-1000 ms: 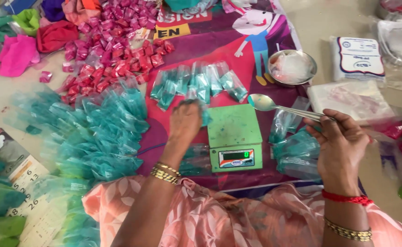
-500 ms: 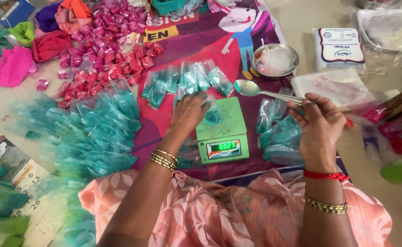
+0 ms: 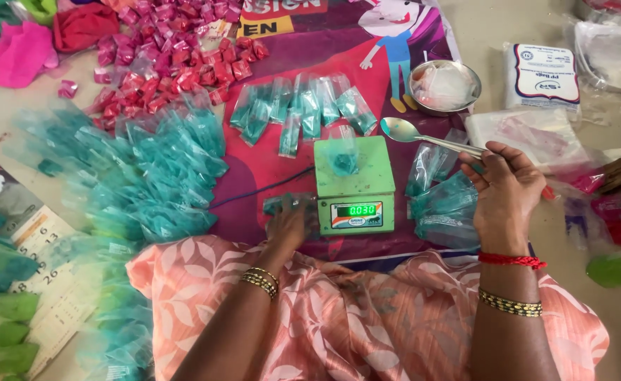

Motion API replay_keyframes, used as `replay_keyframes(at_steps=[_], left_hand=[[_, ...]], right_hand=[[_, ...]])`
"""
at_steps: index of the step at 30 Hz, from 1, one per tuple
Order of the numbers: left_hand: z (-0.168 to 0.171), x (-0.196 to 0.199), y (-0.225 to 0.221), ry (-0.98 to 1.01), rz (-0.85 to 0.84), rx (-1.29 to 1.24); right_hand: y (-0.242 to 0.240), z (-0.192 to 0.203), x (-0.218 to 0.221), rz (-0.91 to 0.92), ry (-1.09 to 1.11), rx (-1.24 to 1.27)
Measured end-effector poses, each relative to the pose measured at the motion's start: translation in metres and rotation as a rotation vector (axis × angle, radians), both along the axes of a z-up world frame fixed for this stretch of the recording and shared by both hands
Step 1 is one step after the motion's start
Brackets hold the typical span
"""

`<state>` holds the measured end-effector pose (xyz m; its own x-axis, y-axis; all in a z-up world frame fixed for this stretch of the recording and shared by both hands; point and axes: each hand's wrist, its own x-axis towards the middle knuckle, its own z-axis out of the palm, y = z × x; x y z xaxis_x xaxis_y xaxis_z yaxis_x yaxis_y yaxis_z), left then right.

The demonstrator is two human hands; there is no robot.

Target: The person weighs blue powder using a spoon and a digital scale, then fills small plastic bags with the powder.

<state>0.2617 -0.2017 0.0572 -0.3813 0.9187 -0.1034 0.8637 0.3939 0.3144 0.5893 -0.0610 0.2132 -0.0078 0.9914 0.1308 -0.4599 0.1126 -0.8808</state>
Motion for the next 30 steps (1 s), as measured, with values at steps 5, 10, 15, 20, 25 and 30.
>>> replay_keyframes(at_steps=[5, 10, 15, 20, 25, 30], left_hand=[[-0.021, -0.003, 0.011, -0.010, -0.045, -0.034], [-0.042, -0.012, 0.013, 0.020, -0.051, -0.002], [-0.099, -0.061, 0.018, 0.127, 0.088, -0.059], [-0.026, -0.051, 0.008, -0.044, 0.153, -0.033], [-0.018, -0.060, 0.014, -0.061, 0.221, 0.138], [-0.042, -0.078, 0.031, -0.046, 0.320, 0.216]], right_hand=[[-0.001, 0.000, 0.002, -0.019, -0.049, 0.003], [-0.001, -0.002, 0.001, -0.018, -0.064, 0.010], [-0.001, -0.005, -0.004, 0.007, -0.050, 0.003], [-0.005, -0.005, -0.023, 0.023, -0.059, 0.013], [-0.012, 0.011, -0.060, 0.041, -0.121, 0.121], [-0.008, 0.020, -0.089, 0.010, -0.286, 0.201]])
